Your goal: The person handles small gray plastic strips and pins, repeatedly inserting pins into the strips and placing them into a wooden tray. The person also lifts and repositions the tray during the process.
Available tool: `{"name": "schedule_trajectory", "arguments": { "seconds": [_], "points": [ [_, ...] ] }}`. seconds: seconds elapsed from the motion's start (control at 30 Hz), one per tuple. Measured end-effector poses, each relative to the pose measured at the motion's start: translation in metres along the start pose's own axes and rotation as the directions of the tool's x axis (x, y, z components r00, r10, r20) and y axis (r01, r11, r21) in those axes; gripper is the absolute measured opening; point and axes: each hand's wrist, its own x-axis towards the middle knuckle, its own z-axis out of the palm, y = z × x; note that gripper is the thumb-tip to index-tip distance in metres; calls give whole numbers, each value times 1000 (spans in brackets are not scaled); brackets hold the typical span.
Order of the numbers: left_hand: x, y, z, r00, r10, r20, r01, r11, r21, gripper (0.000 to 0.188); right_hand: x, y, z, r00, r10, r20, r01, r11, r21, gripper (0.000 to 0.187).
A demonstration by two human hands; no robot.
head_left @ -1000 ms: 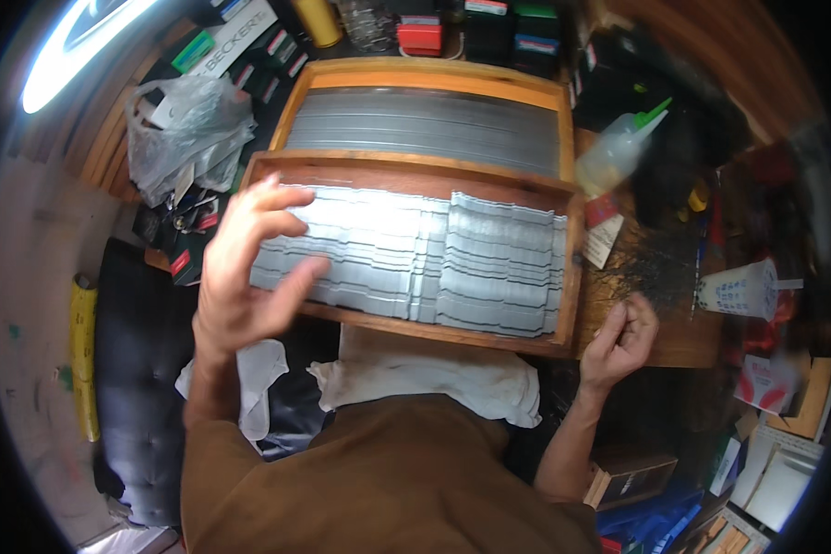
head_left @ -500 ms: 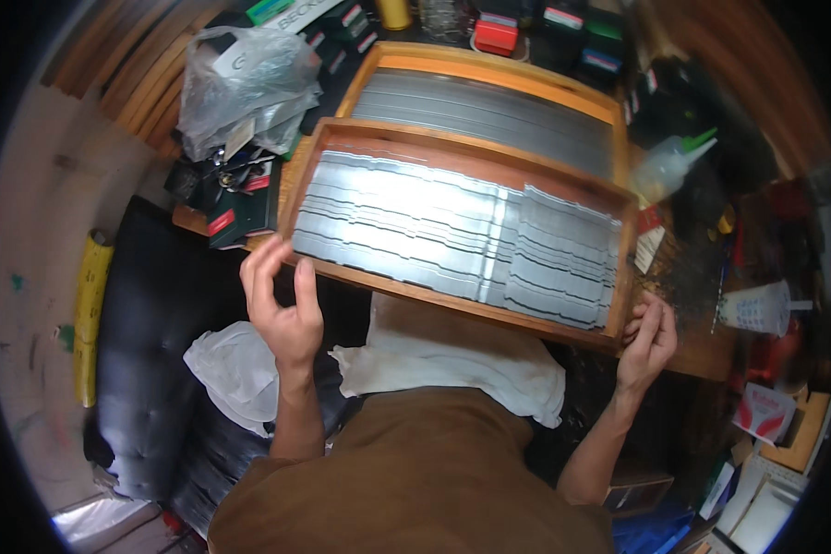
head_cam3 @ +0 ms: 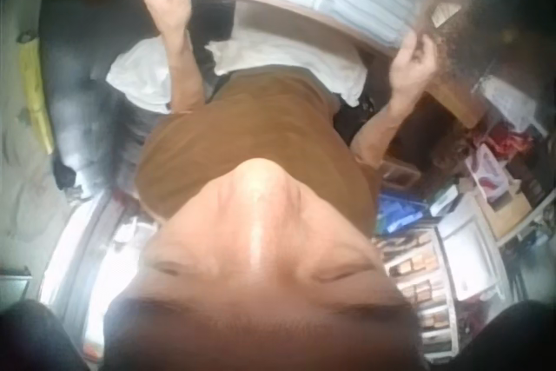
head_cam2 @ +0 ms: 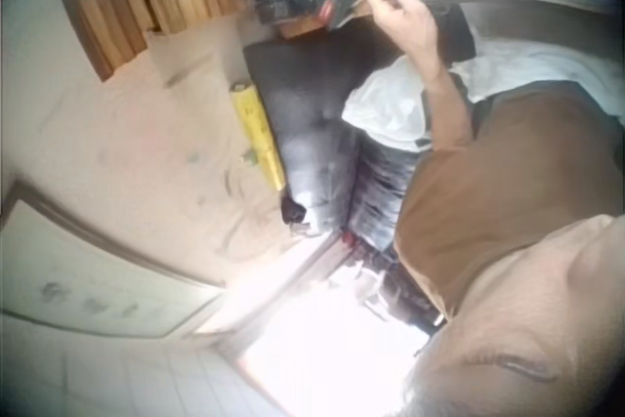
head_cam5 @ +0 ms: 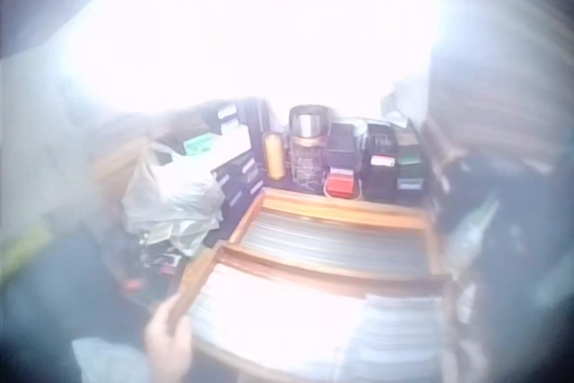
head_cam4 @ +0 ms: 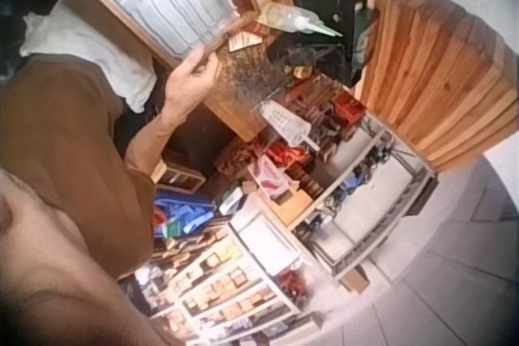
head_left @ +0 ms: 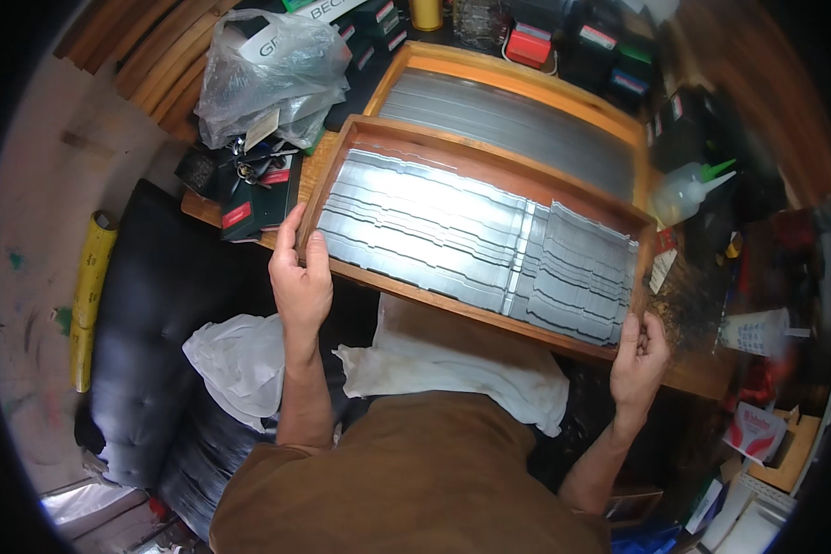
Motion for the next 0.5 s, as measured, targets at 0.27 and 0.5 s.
{"name": "schedule_trajectory", "arguments": {
  "seconds": [0.27, 0.5],
  "points": [
    [1, -5, 2, 999, 42, -21, -41, 999, 27, 41, -1, -3, 7, 989, -112, -91, 103, 990, -96, 25],
    [2, -12, 3, 996, 76, -46, -75, 997, 27, 42, -1, -2, 7, 990, -107, -96, 96, 989, -112, 24]
  ]
}}
